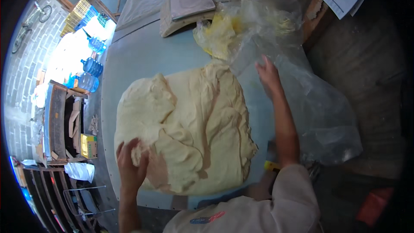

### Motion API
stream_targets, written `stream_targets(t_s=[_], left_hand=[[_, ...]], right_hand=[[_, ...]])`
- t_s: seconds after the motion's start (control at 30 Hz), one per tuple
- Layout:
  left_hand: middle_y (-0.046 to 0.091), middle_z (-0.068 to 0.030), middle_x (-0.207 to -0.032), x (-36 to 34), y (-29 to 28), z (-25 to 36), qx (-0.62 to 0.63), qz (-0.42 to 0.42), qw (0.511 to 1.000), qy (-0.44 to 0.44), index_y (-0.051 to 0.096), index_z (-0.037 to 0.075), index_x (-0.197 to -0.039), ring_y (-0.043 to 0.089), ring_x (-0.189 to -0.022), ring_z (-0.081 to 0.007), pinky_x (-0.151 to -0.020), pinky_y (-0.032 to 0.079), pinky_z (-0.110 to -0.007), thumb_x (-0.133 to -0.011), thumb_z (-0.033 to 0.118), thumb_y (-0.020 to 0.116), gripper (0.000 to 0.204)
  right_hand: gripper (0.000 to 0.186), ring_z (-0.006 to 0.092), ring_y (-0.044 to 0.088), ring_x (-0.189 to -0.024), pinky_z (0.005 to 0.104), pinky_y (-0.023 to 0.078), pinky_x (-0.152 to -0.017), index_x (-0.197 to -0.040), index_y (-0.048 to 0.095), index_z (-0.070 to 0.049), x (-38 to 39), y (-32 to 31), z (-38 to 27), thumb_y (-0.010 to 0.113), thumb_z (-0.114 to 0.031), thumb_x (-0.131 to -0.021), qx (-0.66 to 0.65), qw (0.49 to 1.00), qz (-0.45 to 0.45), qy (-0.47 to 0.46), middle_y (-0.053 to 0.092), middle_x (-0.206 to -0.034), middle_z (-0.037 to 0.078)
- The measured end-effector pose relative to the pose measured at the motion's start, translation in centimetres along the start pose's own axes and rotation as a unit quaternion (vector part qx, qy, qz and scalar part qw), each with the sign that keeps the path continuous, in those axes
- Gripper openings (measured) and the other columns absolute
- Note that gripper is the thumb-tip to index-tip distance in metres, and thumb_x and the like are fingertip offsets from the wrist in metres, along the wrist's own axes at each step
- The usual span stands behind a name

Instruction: The person prepares dough by gathering it from a mixing container and kneading it on a stainless steel table. They stretch and fold the large mass of dough by hand before covering it with a plastic sheet.

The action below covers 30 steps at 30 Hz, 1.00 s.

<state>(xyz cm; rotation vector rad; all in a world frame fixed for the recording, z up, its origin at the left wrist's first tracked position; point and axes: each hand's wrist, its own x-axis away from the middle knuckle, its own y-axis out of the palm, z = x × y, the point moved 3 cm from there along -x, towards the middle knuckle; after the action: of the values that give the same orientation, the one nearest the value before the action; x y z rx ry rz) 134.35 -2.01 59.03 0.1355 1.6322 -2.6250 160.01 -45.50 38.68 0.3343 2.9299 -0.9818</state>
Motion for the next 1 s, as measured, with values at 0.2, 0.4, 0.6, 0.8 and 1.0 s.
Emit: stream_targets(t_s=[0.2, 0.4, 0.6, 0.8, 1.0], left_hand=[[0.027, -0.0273, -0.142, -6.4, 7.6, 4.8, -0.182, -0.091, 0.966, 0.159, 0.031, -0.004, -0.135, 0.024, -0.135, -0.0379, -0.111, 0.013, -0.051, -0.082, 0.053, 0.057, 0.082], [0.012, -0.0396, -0.142, -5.6, 11.6, 6.2, -0.26, -0.212, 0.908, 0.25, 0.014, -0.014, -0.138, 0.008, -0.136, -0.0483, -0.111, 0.007, -0.054, -0.072, 0.081, 0.041, 0.119], [0.012, -0.0402, -0.141, -5.5, 13.1, 7.7, -0.23, -0.247, 0.908, 0.249, 0.018, -0.013, -0.138, 0.008, -0.136, -0.0496, -0.11, 0.008, -0.055, -0.074, 0.078, 0.043, 0.113], [0.019, -0.0391, -0.14, -6.6, 14.1, 8.2, -0.206, -0.234, 0.921, 0.233, 0.029, -0.007, -0.137, 0.017, -0.135, -0.0482, -0.11, 0.014, -0.055, -0.079, 0.071, 0.044, 0.099], [0.013, -0.0377, -0.142, -7.6, 14.4, 7.9, -0.19, -0.225, 0.929, 0.224, 0.026, -0.01, -0.137, 0.011, -0.136, -0.0475, -0.11, 0.011, -0.055, -0.075, 0.071, 0.051, 0.104]], right_hand=[[0.048, 0.0217, 0.061, -0.099, 0.0336, 0.046, -0.086, -0.124, 0.051, 0.003, 15.4, 0.5, 2.4, 0.054, -0.034, -0.093, -0.231, 0.957, -0.031, 0.171, 0.062, -0.112, 0.016], [0.058, 0.0325, 0.047, -0.121, 0.0369, 0.037, -0.099, -0.129, 0.049, -0.001, 9.5, 4.0, -4.1, 0.053, -0.043, -0.09, -0.155, 0.984, -0.082, -0.011, 0.052, -0.127, 0.022], [0.061, 0.0394, 0.03, -0.133, 0.0424, 0.024, -0.109, -0.133, 0.05, -0.02, 0.9, 12.8, -11.5, 0.046, -0.054, -0.082, 0.167, 0.973, -0.125, -0.104, 0.037, -0.141, 0.021], [0.053, 0.0362, 0.042, -0.124, 0.0445, 0.031, -0.104, -0.124, 0.058, -0.021, -5.7, 16.3, -7.7, 0.046, -0.046, -0.078, 0.096, 0.965, -0.214, -0.113, 0.047, -0.133, 0.018], [0.043, 0.0373, 0.055, -0.103, 0.0443, 0.042, -0.09, -0.098, 0.067, -0.008, -3.9, 13.7, -8.7, 0.046, -0.04, -0.077, 0.093, 0.966, -0.205, -0.126, 0.06, -0.11, 0.021]])
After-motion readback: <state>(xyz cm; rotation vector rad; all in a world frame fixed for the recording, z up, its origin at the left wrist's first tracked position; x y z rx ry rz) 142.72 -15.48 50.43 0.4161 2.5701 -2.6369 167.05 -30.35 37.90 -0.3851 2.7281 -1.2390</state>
